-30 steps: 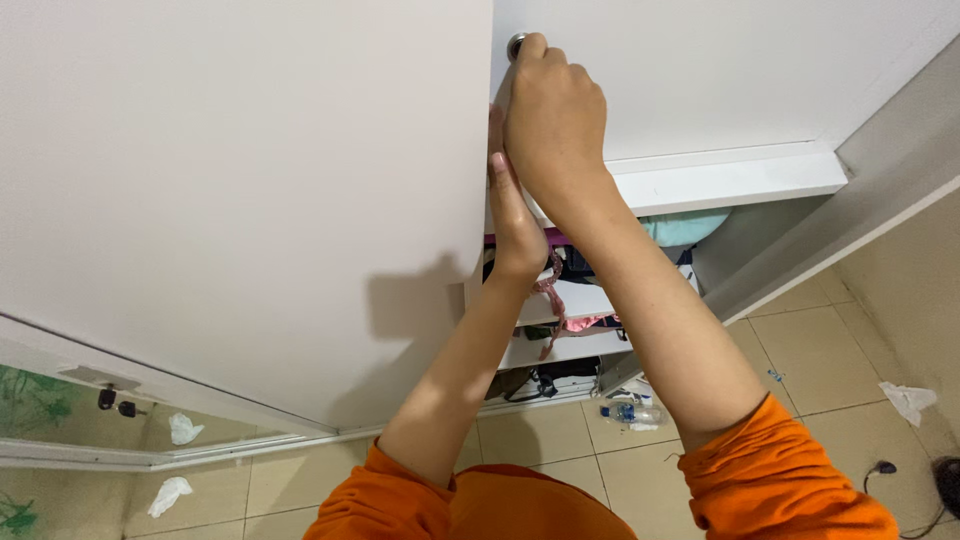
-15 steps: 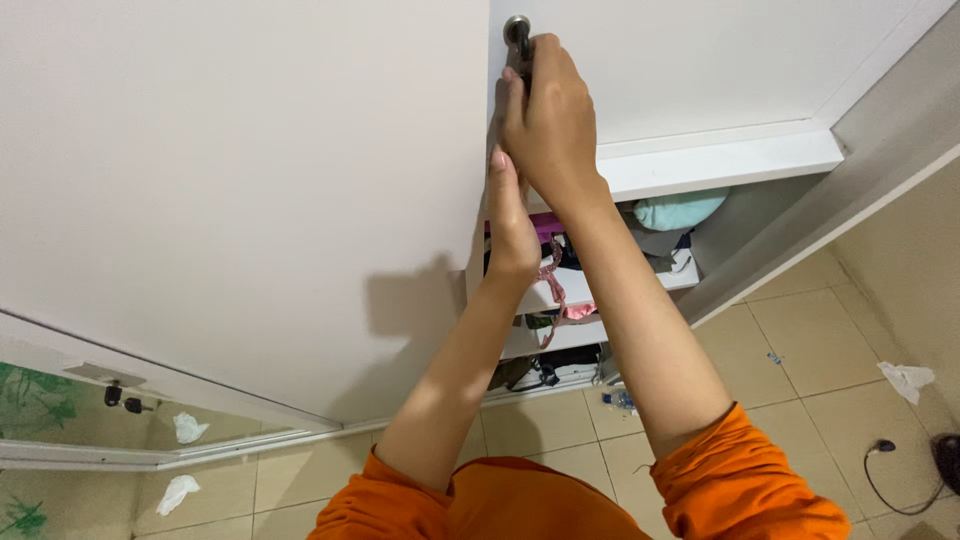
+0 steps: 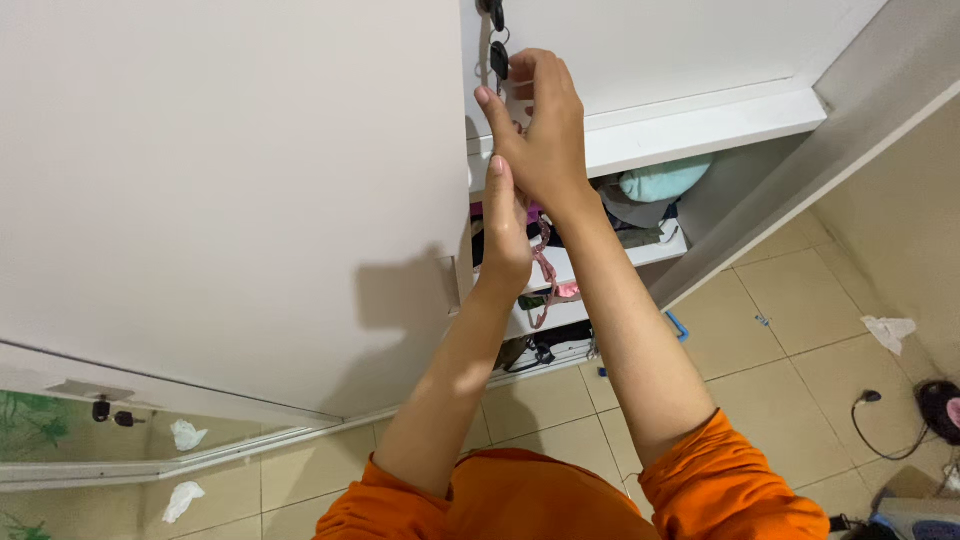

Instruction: The person opens a wardrobe and takes out glasses, a laptop bag, a small pouch, and folded clothes from the shelves, placing each item onto the bed.

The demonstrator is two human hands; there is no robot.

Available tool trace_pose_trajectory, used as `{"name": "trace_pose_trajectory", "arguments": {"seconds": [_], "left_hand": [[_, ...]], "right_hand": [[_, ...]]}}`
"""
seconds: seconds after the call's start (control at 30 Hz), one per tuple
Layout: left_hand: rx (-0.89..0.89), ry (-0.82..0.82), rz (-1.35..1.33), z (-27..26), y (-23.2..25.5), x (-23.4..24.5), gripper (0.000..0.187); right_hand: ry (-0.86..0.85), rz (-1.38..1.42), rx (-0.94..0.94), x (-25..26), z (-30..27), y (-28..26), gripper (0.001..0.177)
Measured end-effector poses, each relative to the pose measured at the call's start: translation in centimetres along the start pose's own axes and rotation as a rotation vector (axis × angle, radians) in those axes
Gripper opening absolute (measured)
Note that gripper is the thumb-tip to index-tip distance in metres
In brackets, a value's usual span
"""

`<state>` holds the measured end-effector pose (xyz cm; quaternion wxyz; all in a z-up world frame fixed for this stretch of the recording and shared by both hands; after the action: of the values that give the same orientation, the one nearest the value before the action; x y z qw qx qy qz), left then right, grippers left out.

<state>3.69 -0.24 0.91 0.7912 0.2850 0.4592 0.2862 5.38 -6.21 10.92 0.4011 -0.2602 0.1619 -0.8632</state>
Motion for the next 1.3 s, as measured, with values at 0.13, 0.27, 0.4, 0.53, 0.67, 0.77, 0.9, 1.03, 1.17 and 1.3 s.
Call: {"name": "trace_pose_trajectory", "arguments": {"seconds": [0.13,0.27,0.4,0.53,0.67,0.77,0.9,1.03,1.17,1.3], "left_hand": [[-0.037,-0.027,-0.018,-0.4,0.2,0.0,0.063],[-0.035,-0.02,-0.002,-0.6,0.7,-0.3,0.058],[-0.078,-0.007,0.098,-1.3,0.4,0.9,0.046],[0.079,0.013,0.218,-3.1,-3.1,3.2,0.035],[0.315,0.102,0.253,-4.4,-8.5,5.8,0.033],[0.447,0.156,0.206,-5.3,-13.5,8.0,0.032],[0.642,0.19,0.002,-6.3,-21.0,10.1,0.049],[0.753,0.172,-0.131,-6.1,-27.5,10.6,0.067],[0.795,0.189,-0.201,-3.6,-32.5,10.2,0.071],[0.769,0.255,-0.207,-1.3,-35.7,8.1,0.07]], "right_hand": [[0.032,0.017,0.023,0.5,0.3,-1.1,0.039],[0.106,-0.009,0.066,2.0,1.2,-2.7,0.038],[0.15,0.008,0.128,3.2,0.1,-3.0,0.031],[0.299,0.07,0.057,5.6,-4.8,0.0,0.016],[0.38,0.015,-0.132,7.3,-12.2,6.2,0.01],[0.426,0.105,-0.428,7.9,-18.3,13.8,0.01],[0.348,-0.053,-0.637,8.6,-22.7,21.1,0.018],[0.206,-0.133,-0.707,9.2,-23.5,26.1,0.044],[0.157,-0.187,-0.461,10.1,-20.6,29.4,0.062],[-0.014,-0.332,-0.27,10.1,-16.9,31.3,0.085]]}}
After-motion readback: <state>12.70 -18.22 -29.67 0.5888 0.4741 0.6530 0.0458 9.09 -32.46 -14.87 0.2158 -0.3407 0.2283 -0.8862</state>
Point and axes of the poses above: each hand's wrist, its own z-axis towards the middle knuckle, its own x-axis out of the back of the hand, y = z × x, the point moved 9 cm from there along z, towards the middle knuckle, and after that the axes turned 1 degree about x, right-handed, at the moved point
